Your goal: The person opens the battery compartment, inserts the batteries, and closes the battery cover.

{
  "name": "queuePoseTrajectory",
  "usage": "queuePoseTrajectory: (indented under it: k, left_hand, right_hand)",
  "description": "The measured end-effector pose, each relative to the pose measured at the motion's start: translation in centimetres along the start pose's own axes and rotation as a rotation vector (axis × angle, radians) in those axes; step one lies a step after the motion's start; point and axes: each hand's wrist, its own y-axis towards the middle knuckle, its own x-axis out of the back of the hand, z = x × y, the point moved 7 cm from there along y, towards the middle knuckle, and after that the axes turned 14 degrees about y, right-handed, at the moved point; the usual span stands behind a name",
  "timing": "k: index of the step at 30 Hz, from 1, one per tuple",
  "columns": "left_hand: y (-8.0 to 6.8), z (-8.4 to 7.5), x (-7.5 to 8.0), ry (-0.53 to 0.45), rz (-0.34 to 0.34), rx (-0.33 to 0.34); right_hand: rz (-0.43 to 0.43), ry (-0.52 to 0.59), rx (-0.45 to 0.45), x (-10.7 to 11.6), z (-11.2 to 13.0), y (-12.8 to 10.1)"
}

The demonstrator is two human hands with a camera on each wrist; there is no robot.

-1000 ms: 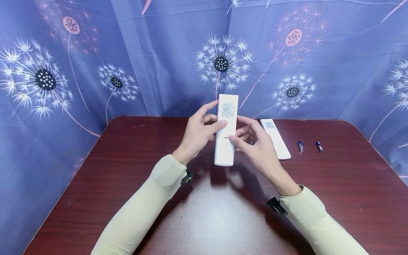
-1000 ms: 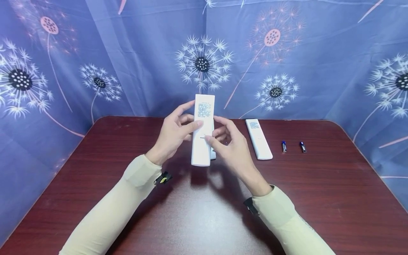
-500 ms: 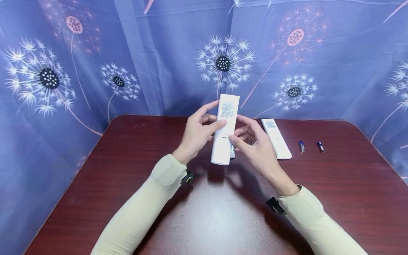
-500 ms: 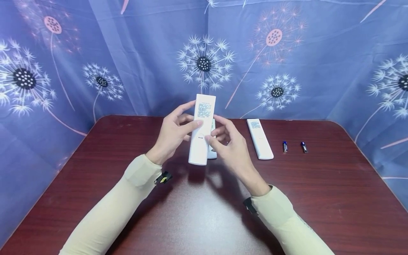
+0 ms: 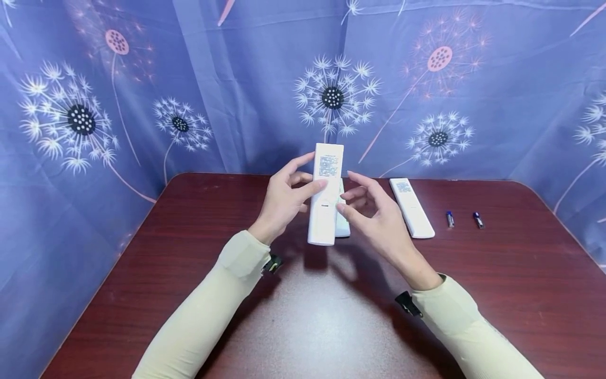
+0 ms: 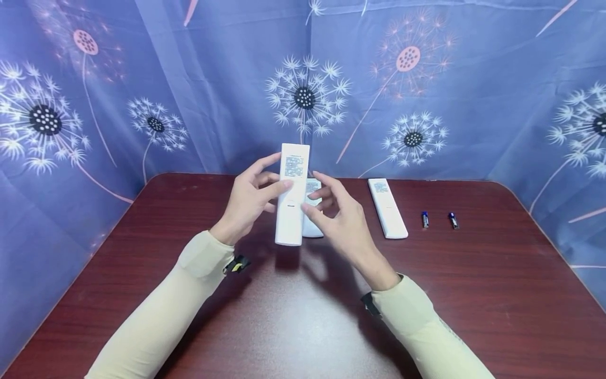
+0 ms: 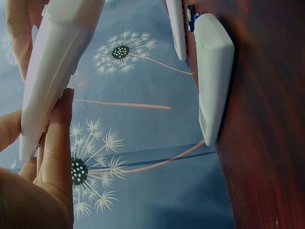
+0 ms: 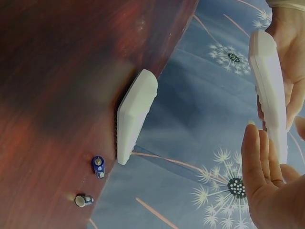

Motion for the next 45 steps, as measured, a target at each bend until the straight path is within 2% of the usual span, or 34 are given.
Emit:
queuePoseTrajectory:
  k: [13, 20, 32, 39, 45]
  left_hand:
    - [0.3, 0.9, 1.8, 0.029, -0.04, 0.008]
    - [0.6, 2.0, 3.4, 0.031, -0.066, 0.032]
    - [1.4, 4.2, 6.1, 0.013, -0.108, 0.083]
    - [1.9, 6.3, 8.3, 0.049, -0.147, 0.159]
    - [2.2, 8.4, 10.4, 0.095, -0.162, 0.267]
  right_hand:
    - [-0.013, -0.047, 0.001, 0.4, 0.3, 0.3]
    - [-0.032, -0.077, 0.006, 0.6, 0.1, 0.7]
    - [-0.059, -0.079, -0.058, 0.8, -0.4, 1.8]
    - [-0.08, -0.09, -0.053, 1.3, -0.6, 2.1]
    - [-0.089, -0.094, -0.039, 1.7, -0.3, 2.2]
